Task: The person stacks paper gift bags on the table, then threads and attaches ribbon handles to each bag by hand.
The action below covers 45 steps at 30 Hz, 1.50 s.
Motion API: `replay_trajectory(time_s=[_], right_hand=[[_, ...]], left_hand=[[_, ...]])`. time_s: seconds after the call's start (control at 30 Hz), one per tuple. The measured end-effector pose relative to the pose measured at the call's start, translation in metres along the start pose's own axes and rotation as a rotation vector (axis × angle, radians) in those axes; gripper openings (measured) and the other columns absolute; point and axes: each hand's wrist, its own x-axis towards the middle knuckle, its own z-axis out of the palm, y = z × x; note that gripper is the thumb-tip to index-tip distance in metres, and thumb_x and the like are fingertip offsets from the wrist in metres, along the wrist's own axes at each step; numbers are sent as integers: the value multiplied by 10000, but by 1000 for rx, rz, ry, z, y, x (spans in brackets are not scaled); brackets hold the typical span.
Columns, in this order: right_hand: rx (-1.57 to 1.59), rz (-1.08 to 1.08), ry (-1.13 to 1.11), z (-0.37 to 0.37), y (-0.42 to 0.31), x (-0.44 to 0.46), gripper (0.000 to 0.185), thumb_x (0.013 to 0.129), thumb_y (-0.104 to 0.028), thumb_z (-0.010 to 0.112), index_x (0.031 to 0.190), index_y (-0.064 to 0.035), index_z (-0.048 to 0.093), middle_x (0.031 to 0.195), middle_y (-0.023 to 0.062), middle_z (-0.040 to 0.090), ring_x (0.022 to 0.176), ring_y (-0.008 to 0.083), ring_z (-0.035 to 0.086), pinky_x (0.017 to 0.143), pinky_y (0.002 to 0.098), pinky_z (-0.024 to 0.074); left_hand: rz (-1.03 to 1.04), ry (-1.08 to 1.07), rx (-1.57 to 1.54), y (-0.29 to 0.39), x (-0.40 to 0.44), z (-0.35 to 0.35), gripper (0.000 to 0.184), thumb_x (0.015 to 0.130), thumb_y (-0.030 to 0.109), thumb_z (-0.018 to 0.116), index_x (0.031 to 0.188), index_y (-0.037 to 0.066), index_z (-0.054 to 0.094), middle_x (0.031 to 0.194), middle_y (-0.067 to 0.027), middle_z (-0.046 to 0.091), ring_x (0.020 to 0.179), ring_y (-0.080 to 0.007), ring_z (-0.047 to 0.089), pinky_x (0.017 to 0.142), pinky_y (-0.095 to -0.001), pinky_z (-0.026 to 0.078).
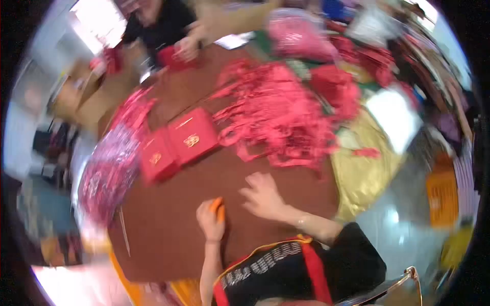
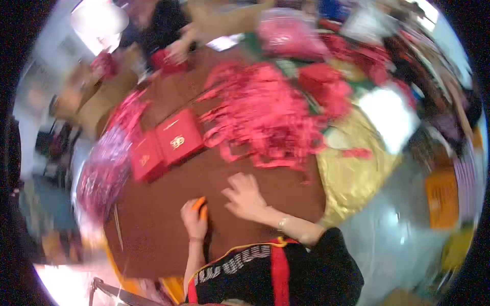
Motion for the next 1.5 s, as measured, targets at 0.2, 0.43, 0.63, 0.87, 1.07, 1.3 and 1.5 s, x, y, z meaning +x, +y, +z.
replay_trajectory(time_s=[0.2,0.43,0.63,0.87,1.07,1.3,1.5], right_hand=[[57,-29,87,12,9,-11,419,793,-329,582,1143,-102,543,1305,173,387,1274,360,261,1039,557,164],[575,38,74,-42,32,-13,367,847,-289,552,1157,-98,510,1310,162,369,1221,352,339,1010,467,284],[487,159,275,-78,66,-28,337,847,-242,556,1122,-53,512,1122,141,517,1032,310,516,864,375,436],[369,212,110,-41,33,-60,266,848,-261,528,1062,-108,571,1046,72,573,977,272,537,808,402,431],[-57,147,191,-22,0,-86,239,792,-255,572,1012,-166,604,1083,-21,541,990,178,478,824,377,324],[347,115,133,-28,24,-61,234,843,-201,539,1043,-84,573,1102,88,525,993,299,516,842,386,432],[439,222,24,-33,28,-42,253,857,-213,510,1052,-64,573,1040,124,563,931,294,565,817,375,452]], left_hand=[[-7,-18,67,-8,-13,13,232,793,52,583,1023,26,603,1033,-115,559,1015,-292,469,908,-386,361],[10,-69,125,2,-12,8,247,748,44,603,995,28,603,1043,-107,556,1020,-292,468,908,-391,359],[-61,17,-84,23,-4,25,241,799,38,573,1036,-8,586,1107,-178,512,1029,-322,488,896,-382,399],[357,-241,-73,72,-10,48,269,773,93,575,1031,16,579,1059,-159,536,963,-331,522,838,-407,419],[491,-374,-12,72,-21,45,277,743,142,610,1013,92,577,1098,-106,534,1045,-299,492,854,-428,382],[433,-345,-94,65,-24,51,263,762,172,623,1019,118,610,1128,-64,537,1062,-258,479,881,-399,347],[417,-372,-94,60,-25,52,281,772,176,611,1044,101,601,1136,-60,531,1075,-251,459,889,-401,338]])
